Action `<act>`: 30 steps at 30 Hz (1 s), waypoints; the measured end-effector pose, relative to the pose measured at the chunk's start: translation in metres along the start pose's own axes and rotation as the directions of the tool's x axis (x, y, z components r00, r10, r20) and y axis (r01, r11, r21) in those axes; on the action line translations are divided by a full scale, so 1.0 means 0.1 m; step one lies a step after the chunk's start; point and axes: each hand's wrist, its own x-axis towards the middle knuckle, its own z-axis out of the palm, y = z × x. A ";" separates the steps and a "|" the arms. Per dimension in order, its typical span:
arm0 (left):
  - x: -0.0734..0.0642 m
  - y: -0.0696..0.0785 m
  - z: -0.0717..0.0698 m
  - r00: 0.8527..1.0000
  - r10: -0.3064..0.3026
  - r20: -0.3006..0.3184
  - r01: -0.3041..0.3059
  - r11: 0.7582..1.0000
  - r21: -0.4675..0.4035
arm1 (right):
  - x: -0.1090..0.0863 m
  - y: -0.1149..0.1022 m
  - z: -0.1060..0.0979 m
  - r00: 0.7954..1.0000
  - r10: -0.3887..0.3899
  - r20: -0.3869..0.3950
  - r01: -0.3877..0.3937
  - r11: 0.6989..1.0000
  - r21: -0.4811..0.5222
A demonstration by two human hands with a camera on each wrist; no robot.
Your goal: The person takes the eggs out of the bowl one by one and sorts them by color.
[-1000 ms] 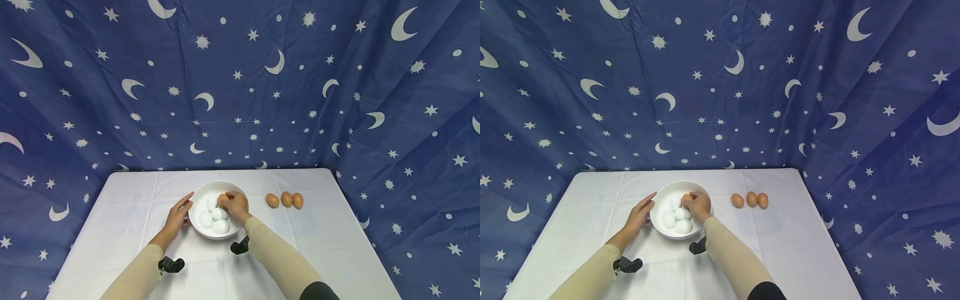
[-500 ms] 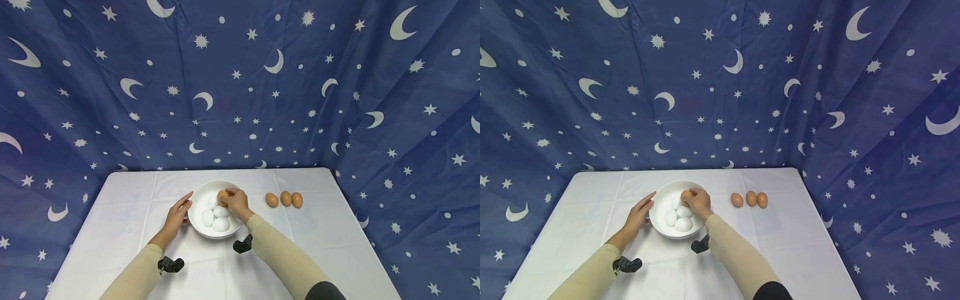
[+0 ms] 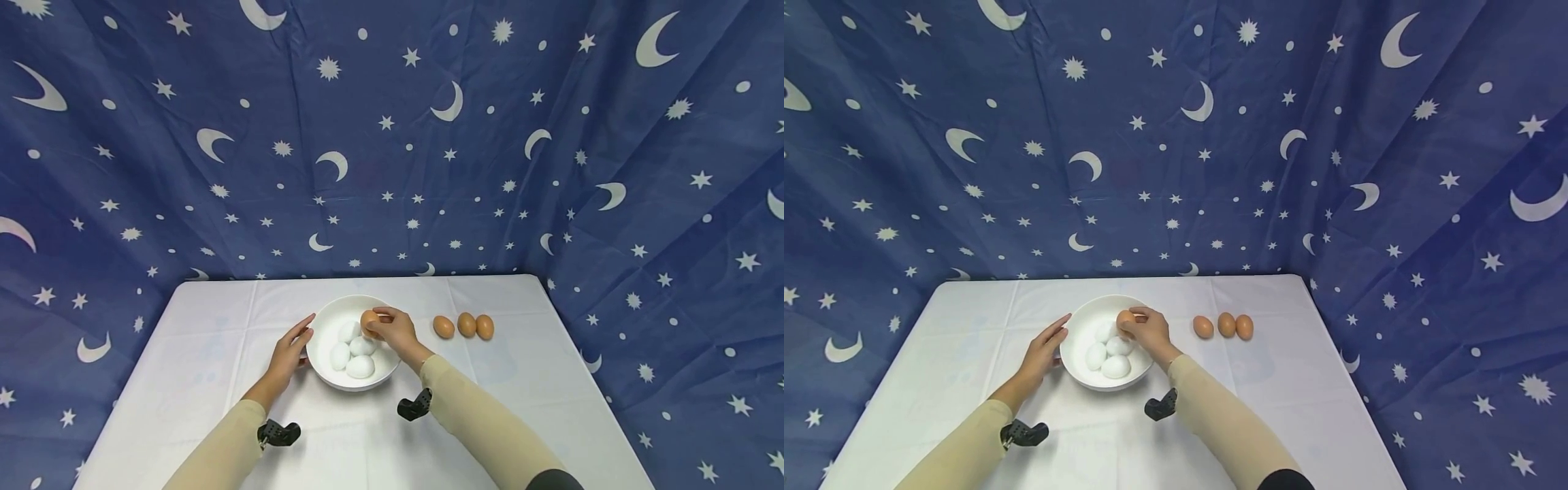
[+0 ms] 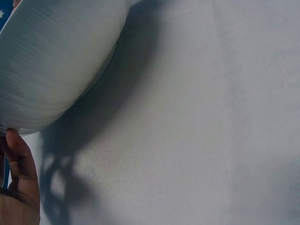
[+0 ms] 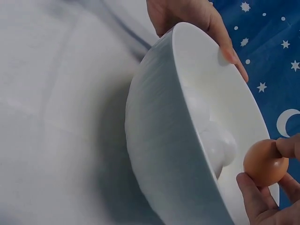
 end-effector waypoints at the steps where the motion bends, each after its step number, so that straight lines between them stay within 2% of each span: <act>1: 0.00 0.00 0.00 1.000 0.001 0.002 -0.001 1.000 -0.002 | 0.00 0.00 -0.02 1.000 0.004 0.009 -0.004 1.000 0.015; 6: 0.01 -0.02 -0.01 1.000 0.010 0.000 -0.010 1.000 0.006 | -0.05 0.01 -0.09 0.999 0.013 0.053 -0.018 0.996 0.090; 15: 0.00 -0.02 -0.01 1.000 0.013 0.002 -0.013 1.000 -0.012 | -0.17 0.00 -0.23 0.996 -0.023 0.084 0.016 0.996 0.086; 21: -0.01 0.00 -0.01 1.000 0.008 0.008 -0.007 1.000 -0.019 | -0.18 0.01 -0.34 0.997 -0.040 0.066 0.036 0.997 0.065; 30: -0.02 0.00 0.00 1.000 -0.001 0.004 0.001 1.000 -0.018 | -0.10 0.01 -0.50 0.999 -0.032 0.037 0.029 0.998 0.059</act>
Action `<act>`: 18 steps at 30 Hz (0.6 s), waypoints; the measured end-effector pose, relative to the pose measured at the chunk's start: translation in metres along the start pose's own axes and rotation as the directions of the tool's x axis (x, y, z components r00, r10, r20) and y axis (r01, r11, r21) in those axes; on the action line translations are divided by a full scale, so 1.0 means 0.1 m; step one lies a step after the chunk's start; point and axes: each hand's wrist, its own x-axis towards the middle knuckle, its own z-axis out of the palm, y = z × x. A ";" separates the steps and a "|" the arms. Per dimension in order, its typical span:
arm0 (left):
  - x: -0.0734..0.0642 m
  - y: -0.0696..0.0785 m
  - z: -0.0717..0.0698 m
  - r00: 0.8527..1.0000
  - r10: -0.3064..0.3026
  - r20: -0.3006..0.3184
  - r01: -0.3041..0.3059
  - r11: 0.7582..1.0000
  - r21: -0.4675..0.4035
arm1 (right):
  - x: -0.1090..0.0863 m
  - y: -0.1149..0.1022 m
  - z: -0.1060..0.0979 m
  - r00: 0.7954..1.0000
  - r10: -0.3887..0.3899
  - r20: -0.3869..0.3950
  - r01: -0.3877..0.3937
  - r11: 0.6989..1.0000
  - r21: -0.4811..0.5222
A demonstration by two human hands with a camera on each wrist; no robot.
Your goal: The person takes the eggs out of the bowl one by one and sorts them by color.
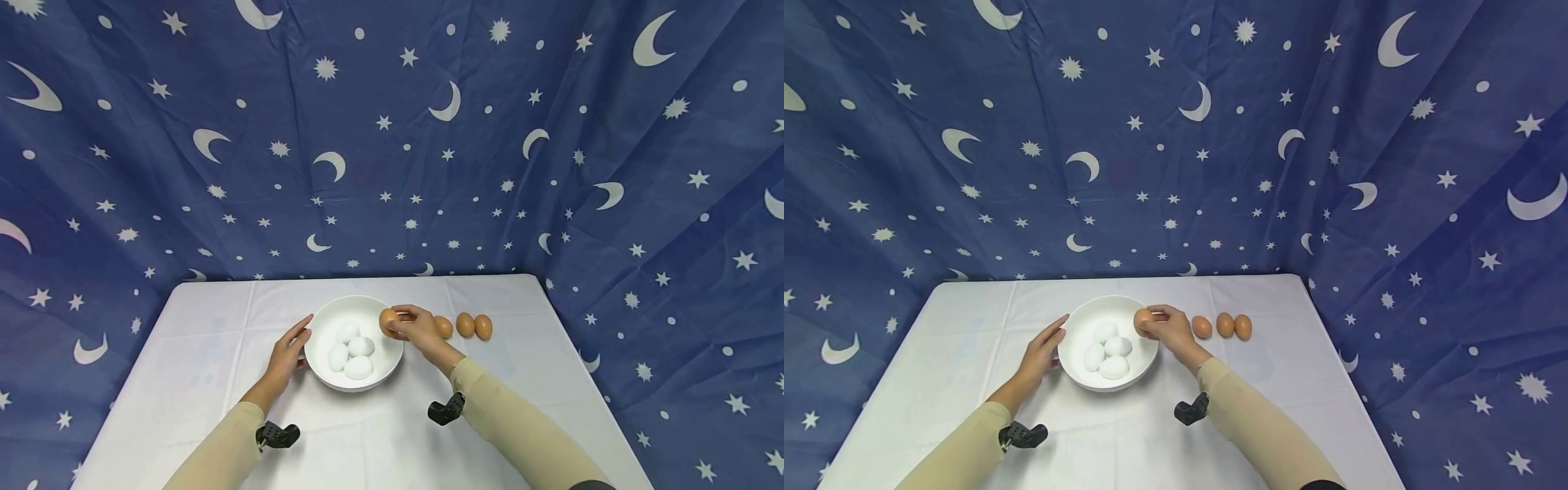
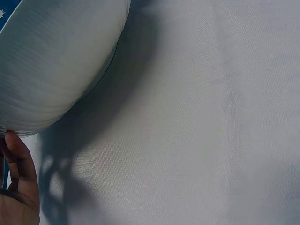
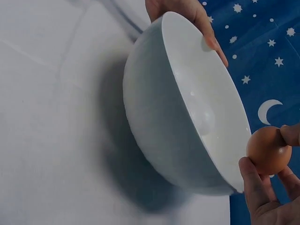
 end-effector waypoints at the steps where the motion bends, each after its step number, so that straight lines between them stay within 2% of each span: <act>1: 0.00 0.00 0.00 1.000 0.000 -0.002 0.000 1.000 0.003 | 0.01 0.00 -0.03 1.000 -0.002 -0.007 0.002 1.000 -0.007; 10: 0.00 0.01 0.01 1.000 0.003 -0.010 -0.003 1.000 0.017 | 0.04 -0.02 -0.32 0.999 -0.010 -0.048 0.009 1.000 -0.018; 14: 0.00 0.01 0.01 1.000 0.001 -0.007 -0.001 1.000 0.025 | 0.07 -0.03 -0.51 0.997 -0.003 -0.082 -0.004 0.996 -0.086; 18: 0.00 0.01 0.01 1.000 0.006 -0.008 -0.006 0.999 0.031 | 0.12 -0.02 -0.74 0.993 0.014 -0.117 -0.027 0.993 -0.112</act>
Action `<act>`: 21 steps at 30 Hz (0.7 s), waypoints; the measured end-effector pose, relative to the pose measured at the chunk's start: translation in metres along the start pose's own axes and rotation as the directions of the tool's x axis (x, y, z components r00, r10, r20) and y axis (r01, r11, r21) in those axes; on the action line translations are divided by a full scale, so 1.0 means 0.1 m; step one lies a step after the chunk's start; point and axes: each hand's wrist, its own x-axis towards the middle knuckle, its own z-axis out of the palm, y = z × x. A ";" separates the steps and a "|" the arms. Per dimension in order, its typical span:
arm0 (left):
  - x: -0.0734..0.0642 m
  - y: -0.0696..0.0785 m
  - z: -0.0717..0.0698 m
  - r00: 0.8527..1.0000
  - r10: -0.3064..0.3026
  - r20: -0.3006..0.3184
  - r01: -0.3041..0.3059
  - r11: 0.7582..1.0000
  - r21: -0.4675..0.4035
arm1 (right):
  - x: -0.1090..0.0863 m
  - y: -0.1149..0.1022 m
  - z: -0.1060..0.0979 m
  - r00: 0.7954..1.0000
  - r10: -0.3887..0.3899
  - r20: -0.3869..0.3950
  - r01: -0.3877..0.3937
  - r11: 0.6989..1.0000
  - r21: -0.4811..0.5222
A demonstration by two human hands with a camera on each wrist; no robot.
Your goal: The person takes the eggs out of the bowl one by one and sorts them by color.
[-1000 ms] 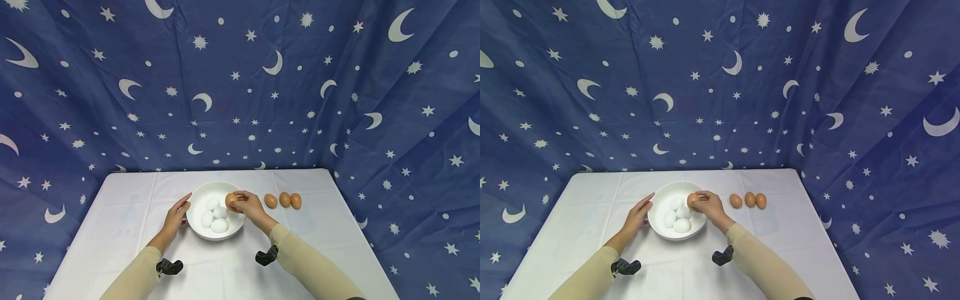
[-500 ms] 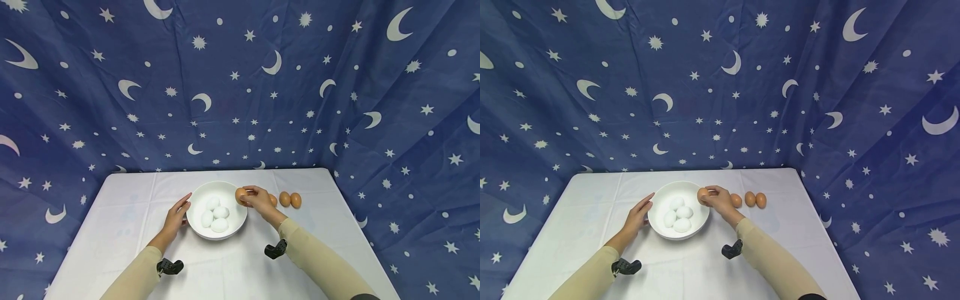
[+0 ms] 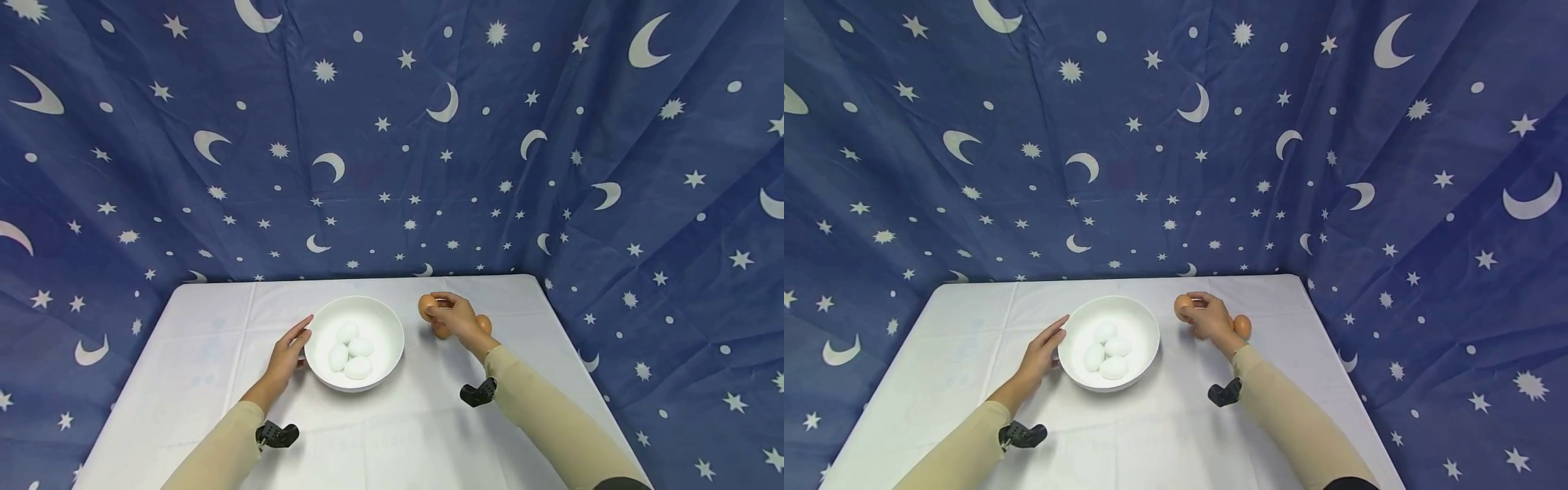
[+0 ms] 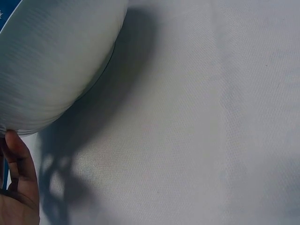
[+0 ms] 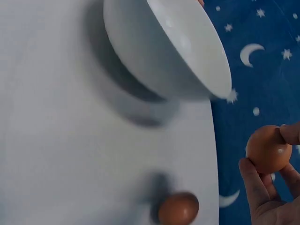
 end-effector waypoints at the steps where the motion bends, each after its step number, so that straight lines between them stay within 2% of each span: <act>1: 0.00 0.00 0.00 1.000 0.001 -0.002 -0.001 1.000 0.002 | 0.02 0.02 -0.06 1.000 0.007 -0.006 -0.007 1.000 0.010; 5: 0.00 -0.01 0.00 1.000 0.002 -0.003 -0.002 1.000 0.006 | 0.11 0.07 -0.31 0.998 0.049 -0.035 -0.046 0.996 0.078; 10: 0.01 -0.01 0.01 1.000 -0.001 -0.004 0.001 1.000 0.005 | 0.20 0.18 -0.63 0.995 0.060 -0.075 -0.048 0.987 0.152; 17: 0.02 -0.03 0.01 1.000 0.003 0.000 -0.003 1.000 -0.001 | 0.28 0.42 -1.01 0.984 0.042 -0.174 -0.019 0.991 0.134; 21: 0.01 -0.03 0.00 1.000 0.001 0.003 -0.001 1.000 0.001 | 0.32 0.63 -1.16 0.973 0.093 -0.212 -0.065 0.988 0.137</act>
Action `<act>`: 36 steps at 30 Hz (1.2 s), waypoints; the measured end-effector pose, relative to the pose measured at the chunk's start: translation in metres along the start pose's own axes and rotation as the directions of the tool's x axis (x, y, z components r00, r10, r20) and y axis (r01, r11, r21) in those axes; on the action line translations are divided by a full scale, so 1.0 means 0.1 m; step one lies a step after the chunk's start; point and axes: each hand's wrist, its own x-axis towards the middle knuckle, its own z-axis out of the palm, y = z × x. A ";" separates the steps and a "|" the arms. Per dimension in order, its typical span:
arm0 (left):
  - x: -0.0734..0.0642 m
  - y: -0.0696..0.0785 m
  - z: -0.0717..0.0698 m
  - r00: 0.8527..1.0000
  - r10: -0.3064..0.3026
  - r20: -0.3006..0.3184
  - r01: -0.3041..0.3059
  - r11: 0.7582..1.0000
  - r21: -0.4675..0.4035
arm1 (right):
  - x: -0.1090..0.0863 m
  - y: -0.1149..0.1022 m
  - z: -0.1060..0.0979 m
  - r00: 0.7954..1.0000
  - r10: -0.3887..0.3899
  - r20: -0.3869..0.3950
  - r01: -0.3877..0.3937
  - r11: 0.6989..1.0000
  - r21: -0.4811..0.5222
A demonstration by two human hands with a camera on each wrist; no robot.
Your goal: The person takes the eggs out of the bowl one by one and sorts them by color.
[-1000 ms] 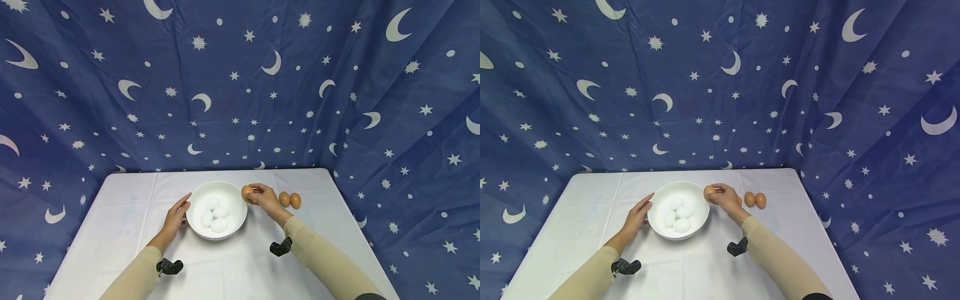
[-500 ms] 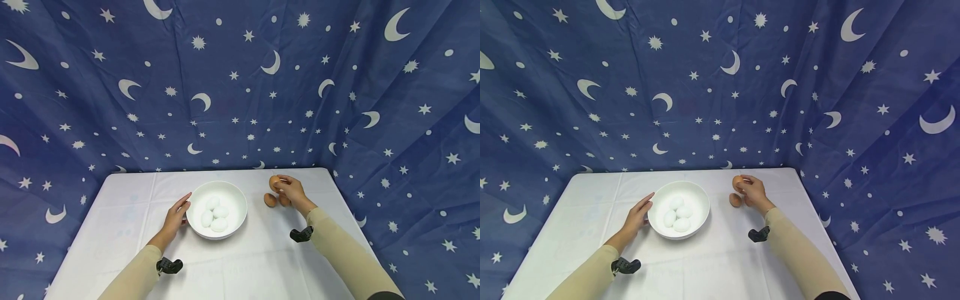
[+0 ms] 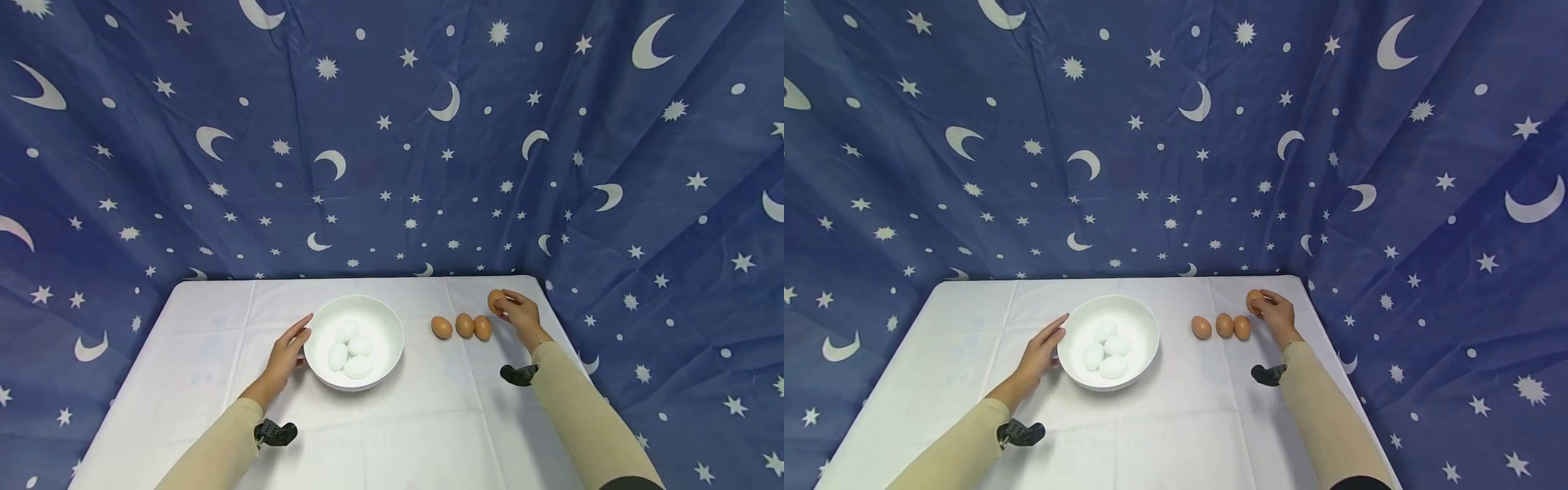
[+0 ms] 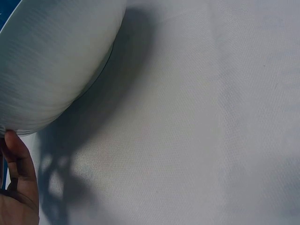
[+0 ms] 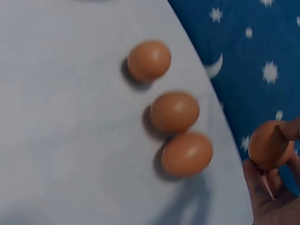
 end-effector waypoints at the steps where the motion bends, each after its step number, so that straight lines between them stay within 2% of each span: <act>1: 0.00 0.00 0.00 1.000 0.001 -0.001 -0.001 1.000 0.000 | 0.02 0.04 -0.03 1.000 0.015 -0.002 -0.015 1.000 -0.009; 7: 0.01 -0.01 0.00 1.000 0.005 -0.003 -0.005 1.000 -0.014 | 0.09 0.33 -0.15 0.998 0.069 0.002 -0.069 0.997 -0.040; 13: 0.02 0.00 0.00 1.000 0.009 -0.007 -0.009 1.000 -0.018 | 0.10 0.52 -0.17 0.991 0.128 0.025 -0.127 0.991 -0.040; 18: 0.02 0.01 0.00 1.000 -0.009 -0.003 0.009 1.000 -0.029 | 0.09 0.58 -0.14 0.988 0.153 0.018 -0.152 0.987 -0.052; 28: 0.00 0.08 -0.01 0.999 -0.038 0.018 0.039 0.998 -0.054 | 0.07 0.62 -0.10 0.990 0.138 0.032 -0.136 0.990 -0.044; 36: -0.02 0.04 0.00 1.000 -0.005 -0.001 0.005 0.999 -0.032 | 0.07 0.64 -0.10 0.987 0.152 0.046 -0.150 0.988 -0.036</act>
